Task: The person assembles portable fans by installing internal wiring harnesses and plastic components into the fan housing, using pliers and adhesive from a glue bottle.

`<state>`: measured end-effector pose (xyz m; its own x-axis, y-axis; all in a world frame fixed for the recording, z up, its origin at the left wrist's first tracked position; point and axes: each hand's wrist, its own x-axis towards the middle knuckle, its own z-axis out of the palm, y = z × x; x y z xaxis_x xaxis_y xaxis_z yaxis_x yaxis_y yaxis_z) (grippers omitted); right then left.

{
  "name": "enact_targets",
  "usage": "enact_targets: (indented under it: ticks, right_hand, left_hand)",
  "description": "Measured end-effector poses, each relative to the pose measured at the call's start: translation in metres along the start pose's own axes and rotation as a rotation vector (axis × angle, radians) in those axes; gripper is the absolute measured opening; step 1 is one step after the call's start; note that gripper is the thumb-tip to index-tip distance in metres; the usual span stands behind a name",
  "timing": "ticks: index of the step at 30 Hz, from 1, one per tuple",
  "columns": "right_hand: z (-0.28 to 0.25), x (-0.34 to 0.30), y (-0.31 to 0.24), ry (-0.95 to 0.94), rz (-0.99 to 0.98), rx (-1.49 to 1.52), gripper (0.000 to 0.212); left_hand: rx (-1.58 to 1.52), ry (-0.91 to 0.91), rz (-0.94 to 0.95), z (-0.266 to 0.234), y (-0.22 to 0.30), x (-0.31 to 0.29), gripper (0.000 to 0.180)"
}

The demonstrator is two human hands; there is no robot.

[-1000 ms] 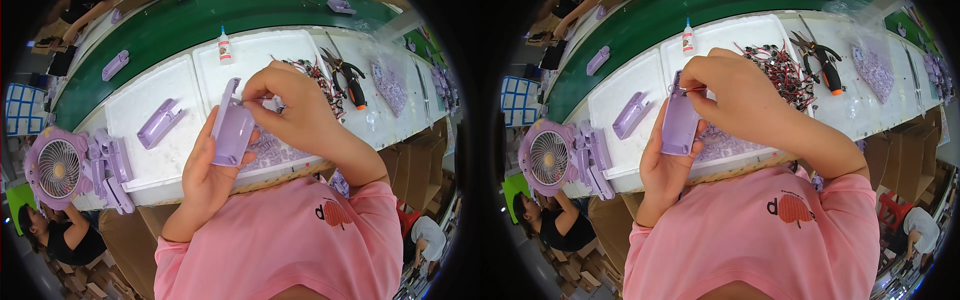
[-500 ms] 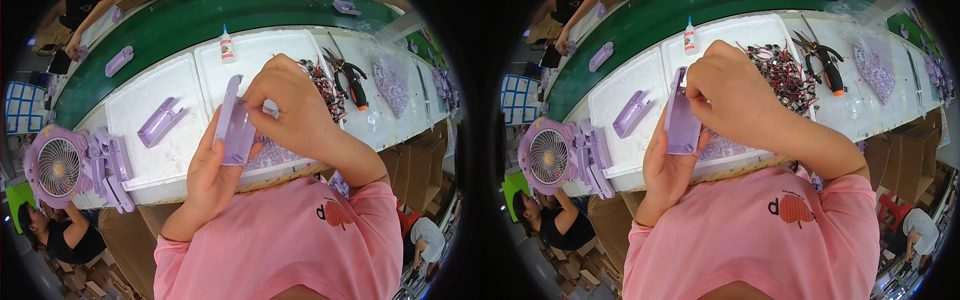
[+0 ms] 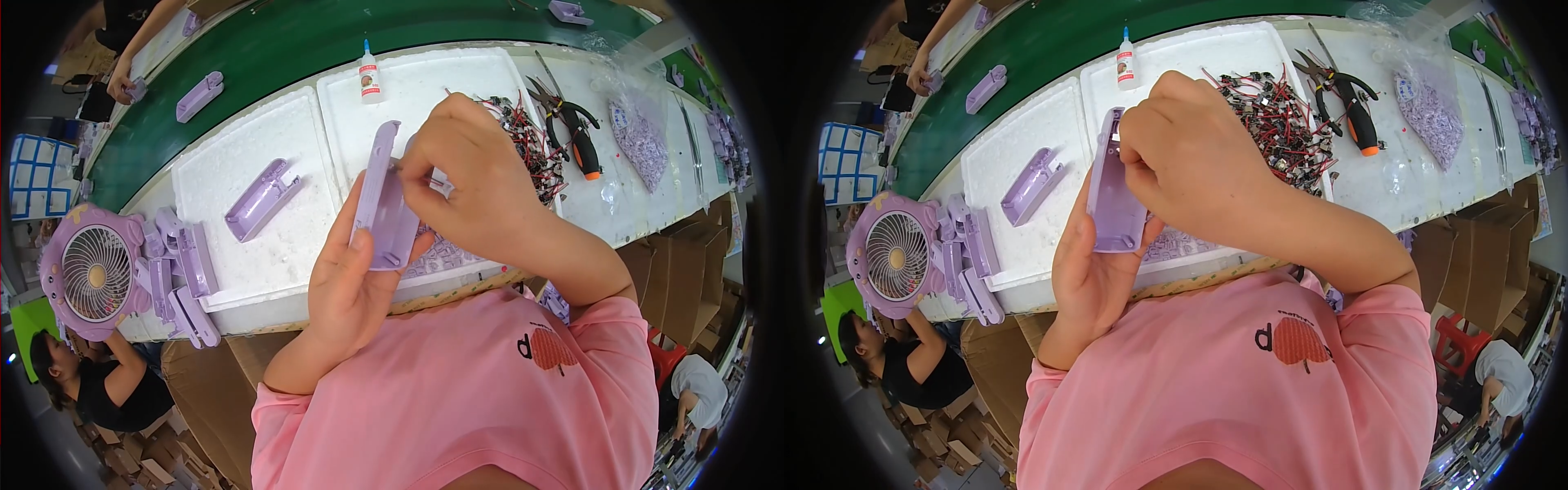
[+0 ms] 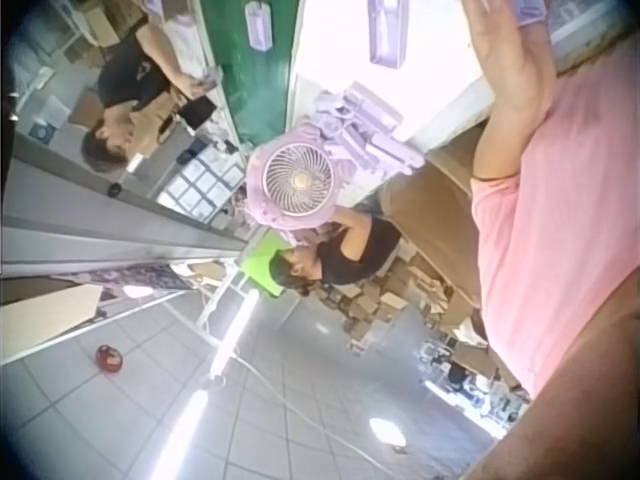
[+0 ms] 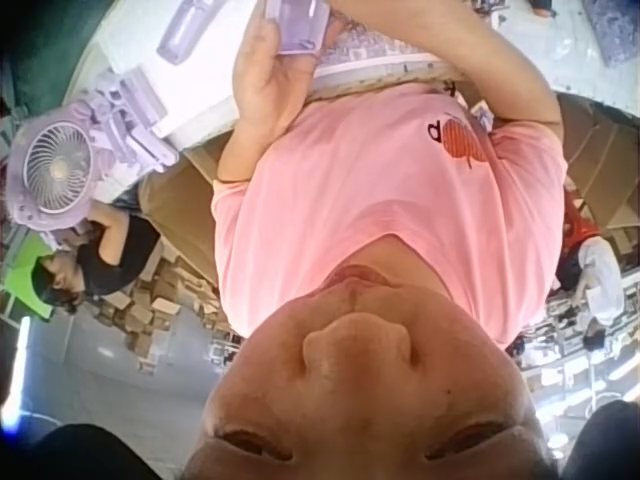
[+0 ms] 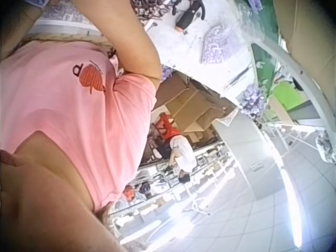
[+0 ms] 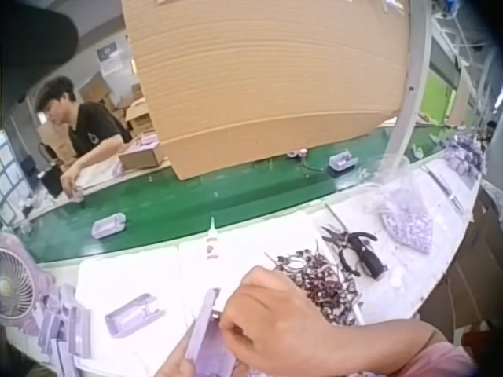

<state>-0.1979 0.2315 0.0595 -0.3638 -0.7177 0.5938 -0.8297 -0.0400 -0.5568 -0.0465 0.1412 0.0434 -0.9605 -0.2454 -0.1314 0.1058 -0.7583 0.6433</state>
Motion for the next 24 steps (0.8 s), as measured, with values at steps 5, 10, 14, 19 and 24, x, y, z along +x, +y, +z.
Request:
enact_targets:
  ticks: [5, 10, 14, 19, 24]
  right_hand:
    - [0.001, 0.000, 0.002, 0.043, -0.047, -0.024, 0.018]
    - [0.001, 0.000, 0.001, 0.032, -0.038, -0.024, 0.018]
    - [0.003, 0.000, -0.001, 0.037, -0.044, -0.046, 0.018]
    - [0.010, -0.001, 0.001, 0.054, -0.094, -0.099, 0.018]
    - [0.010, 0.003, 0.000, -0.010, 0.043, -0.035, 0.014]
  left_hand:
    - [-0.017, 0.025, 0.008, 0.001, 0.000, 0.000, 0.058]
    - [-0.006, 0.007, 0.010, 0.001, -0.001, 0.000, 0.058]
    - [0.003, -0.005, 0.021, 0.001, -0.002, -0.001, 0.058]
    - [0.027, 0.002, 0.019, 0.007, -0.001, 0.002, 0.060]
    - [-0.003, 0.055, -0.008, 0.001, 0.002, 0.003, 0.059]
